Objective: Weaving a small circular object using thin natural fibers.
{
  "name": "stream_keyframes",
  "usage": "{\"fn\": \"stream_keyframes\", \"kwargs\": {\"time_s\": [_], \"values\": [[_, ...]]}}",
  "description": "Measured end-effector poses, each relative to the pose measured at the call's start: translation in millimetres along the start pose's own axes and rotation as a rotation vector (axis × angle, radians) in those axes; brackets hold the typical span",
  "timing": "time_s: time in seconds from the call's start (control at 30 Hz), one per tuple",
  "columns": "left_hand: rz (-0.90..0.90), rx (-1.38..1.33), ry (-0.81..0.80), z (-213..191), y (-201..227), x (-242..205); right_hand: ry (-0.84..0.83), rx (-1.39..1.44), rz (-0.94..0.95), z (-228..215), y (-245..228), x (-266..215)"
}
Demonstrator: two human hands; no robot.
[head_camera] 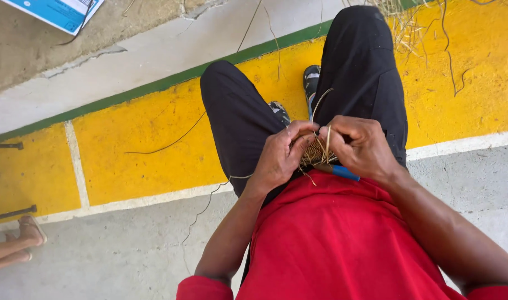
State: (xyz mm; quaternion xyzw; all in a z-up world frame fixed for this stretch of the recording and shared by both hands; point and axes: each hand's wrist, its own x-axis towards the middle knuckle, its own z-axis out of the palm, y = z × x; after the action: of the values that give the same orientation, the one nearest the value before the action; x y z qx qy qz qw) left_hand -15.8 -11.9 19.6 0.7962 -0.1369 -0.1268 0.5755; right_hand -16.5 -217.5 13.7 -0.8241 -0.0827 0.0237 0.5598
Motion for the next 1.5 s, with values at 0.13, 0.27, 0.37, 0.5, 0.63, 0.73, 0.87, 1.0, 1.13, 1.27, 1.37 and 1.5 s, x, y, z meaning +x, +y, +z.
{"fn": "stream_keyframes", "kwargs": {"time_s": [0.13, 0.27, 0.37, 0.5, 0.63, 0.73, 0.87, 1.0, 1.13, 1.27, 1.37, 1.5], "values": [[0.137, 0.042, 0.007, -0.8, 0.3, 3.7, -0.096, 0.039, -0.017, -17.9, 9.4, 9.7], [0.118, 0.052, 0.01, 0.7, 1.1, 3.4, -0.134, 0.106, 0.004, -10.3, 23.3, 27.0], [0.19, 0.075, 0.02, -0.5, -1.3, 3.5, -0.136, -0.014, -0.091, 2.6, 34.7, 33.0], [0.249, 0.077, 0.008, 0.8, -11.0, 0.0, -0.062, -0.222, -0.277, 6.2, 47.5, 60.2], [0.209, 0.099, -0.004, 5.6, -9.4, -0.3, 0.211, -0.346, -0.41, 0.0, 59.5, 104.0], [0.182, 0.072, 0.033, -0.7, -10.9, 11.6, 0.072, -0.27, -0.325, -4.7, 37.9, 102.6], [0.093, 0.084, -0.003, -4.6, -18.2, 9.0, -0.129, 0.006, -0.229, 0.9, 19.8, 44.4], [0.185, 0.082, 0.011, -1.2, -17.4, 7.6, -0.061, -0.018, -0.297, -1.6, 13.9, 32.0], [0.151, 0.079, 0.025, 0.8, -20.2, 9.4, -0.005, -0.324, -0.429, 5.5, 28.6, 53.6], [0.143, 0.019, -0.027, 1.9, -27.9, 4.5, 0.126, -0.476, -0.535, 13.7, 47.7, 98.2], [0.137, 0.024, 0.008, 1.6, -18.8, 6.6, 0.233, -0.474, -0.611, 4.3, 49.7, 132.4], [0.153, 0.018, -0.027, 1.8, -20.1, 7.8, 0.204, -0.567, -0.718, 16.8, 67.3, 135.0]]}}
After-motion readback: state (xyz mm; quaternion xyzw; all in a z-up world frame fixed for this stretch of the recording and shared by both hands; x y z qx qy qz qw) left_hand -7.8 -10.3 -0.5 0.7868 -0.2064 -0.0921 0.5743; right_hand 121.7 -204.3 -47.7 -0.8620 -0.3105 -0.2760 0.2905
